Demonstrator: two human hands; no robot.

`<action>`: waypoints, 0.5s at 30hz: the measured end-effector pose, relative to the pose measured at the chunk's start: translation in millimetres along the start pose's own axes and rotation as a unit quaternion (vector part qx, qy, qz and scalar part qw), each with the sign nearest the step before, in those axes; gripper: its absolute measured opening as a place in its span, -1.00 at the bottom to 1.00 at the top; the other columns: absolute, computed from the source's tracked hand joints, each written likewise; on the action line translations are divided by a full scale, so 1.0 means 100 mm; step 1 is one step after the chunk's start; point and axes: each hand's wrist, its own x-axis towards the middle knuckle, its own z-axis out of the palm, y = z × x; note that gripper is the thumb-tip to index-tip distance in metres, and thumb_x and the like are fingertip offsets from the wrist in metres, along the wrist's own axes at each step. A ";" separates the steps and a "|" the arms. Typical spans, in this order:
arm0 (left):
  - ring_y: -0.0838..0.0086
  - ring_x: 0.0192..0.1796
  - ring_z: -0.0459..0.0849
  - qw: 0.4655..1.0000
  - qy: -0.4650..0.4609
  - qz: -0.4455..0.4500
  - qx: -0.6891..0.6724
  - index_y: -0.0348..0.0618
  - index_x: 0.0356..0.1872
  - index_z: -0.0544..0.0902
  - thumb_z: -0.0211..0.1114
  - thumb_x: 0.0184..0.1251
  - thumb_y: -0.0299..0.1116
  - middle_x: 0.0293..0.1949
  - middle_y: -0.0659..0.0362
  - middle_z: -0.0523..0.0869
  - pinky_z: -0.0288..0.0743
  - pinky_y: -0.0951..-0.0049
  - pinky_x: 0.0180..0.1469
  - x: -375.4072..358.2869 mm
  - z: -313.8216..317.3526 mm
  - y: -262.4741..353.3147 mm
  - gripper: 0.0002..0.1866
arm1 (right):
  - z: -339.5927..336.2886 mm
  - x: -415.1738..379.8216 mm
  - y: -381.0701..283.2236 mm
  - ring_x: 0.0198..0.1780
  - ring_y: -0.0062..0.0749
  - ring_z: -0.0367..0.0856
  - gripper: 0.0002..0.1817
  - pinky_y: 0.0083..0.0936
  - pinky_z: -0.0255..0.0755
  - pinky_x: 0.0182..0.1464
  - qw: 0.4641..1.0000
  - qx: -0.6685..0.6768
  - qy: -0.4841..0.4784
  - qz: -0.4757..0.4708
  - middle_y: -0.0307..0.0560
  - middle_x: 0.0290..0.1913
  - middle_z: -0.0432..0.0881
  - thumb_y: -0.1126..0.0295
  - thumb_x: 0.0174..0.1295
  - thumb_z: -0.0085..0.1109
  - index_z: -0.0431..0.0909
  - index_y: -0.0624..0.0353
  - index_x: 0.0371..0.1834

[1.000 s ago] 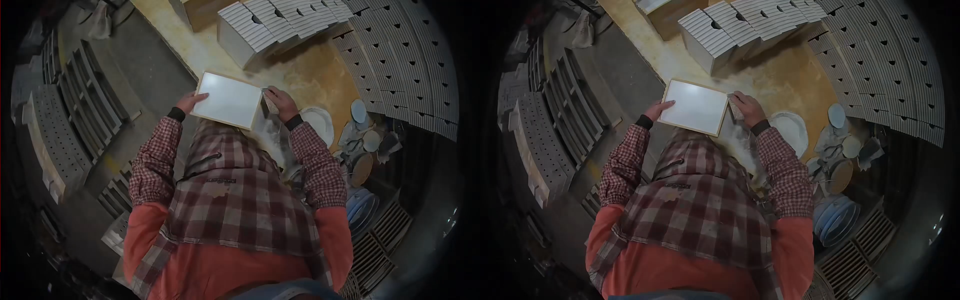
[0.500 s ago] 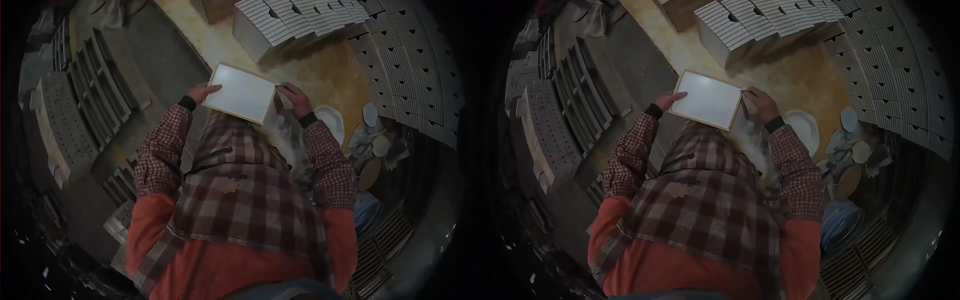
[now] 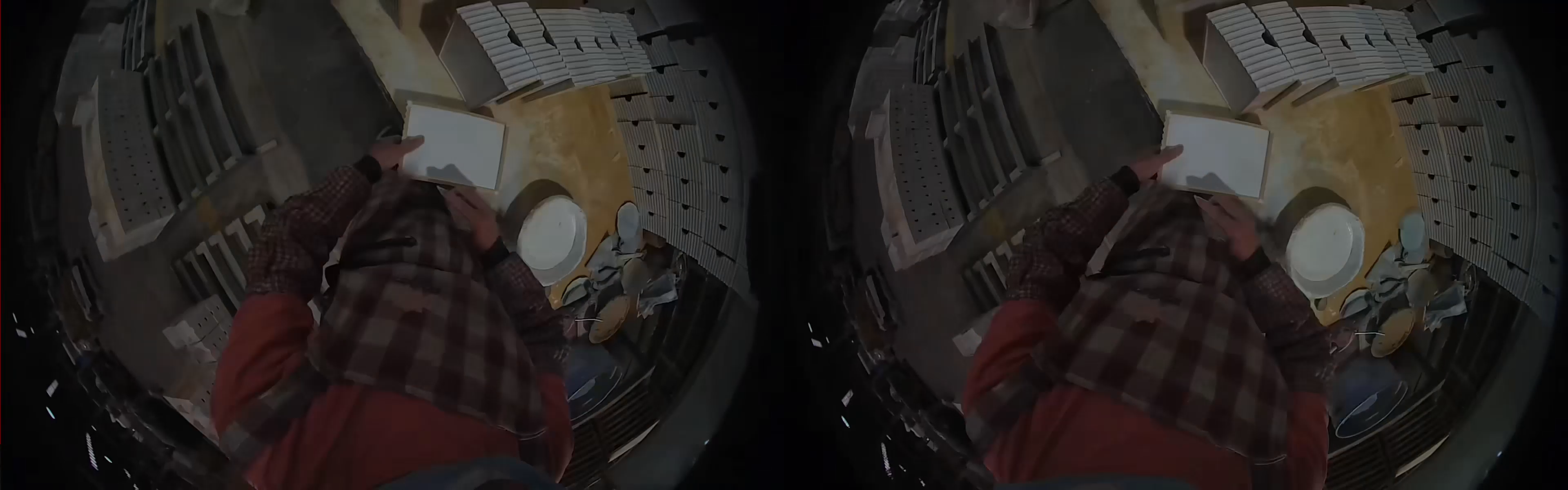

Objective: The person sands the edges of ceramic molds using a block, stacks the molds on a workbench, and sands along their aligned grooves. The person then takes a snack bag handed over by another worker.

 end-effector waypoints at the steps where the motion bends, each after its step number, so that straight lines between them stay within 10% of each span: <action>1: 0.46 -0.28 0.58 1.000 0.018 0.010 0.006 -0.32 -0.23 0.59 0.11 -0.02 0.31 -0.32 0.09 0.64 0.39 0.48 -0.19 0.05 -0.04 -0.04 -0.26 | 0.06 0.10 -0.18 -0.16 -0.13 0.51 -0.52 -0.36 0.42 -0.18 0.999 0.018 -0.009 0.029 -0.04 -0.13 0.46 0.62 -0.18 0.06 0.46 0.14 -0.06; 6: 0.47 -0.51 0.52 0.998 0.039 0.012 0.051 -0.25 -0.55 0.58 0.16 -0.10 0.33 -0.59 0.17 0.56 0.36 0.44 -0.41 -0.12 0.00 0.23 -0.33 | 0.32 0.31 -0.07 -0.19 -0.12 0.50 -0.53 -0.43 0.43 -0.21 0.992 -0.080 -0.049 -0.088 0.00 -0.12 0.41 0.59 -0.13 0.03 0.38 0.18 -0.02; 15: 0.45 -0.49 0.58 1.000 0.022 0.017 -0.008 -0.32 -0.48 0.61 0.18 -0.10 0.31 -0.54 0.10 0.62 0.41 0.47 -0.41 -0.24 0.05 0.39 -0.30 | 0.56 0.25 0.05 -0.23 -0.17 0.43 -0.51 -0.40 0.35 -0.21 0.933 -0.304 -0.129 -0.141 0.08 -0.03 0.37 0.47 -0.05 -0.06 0.32 0.28 0.05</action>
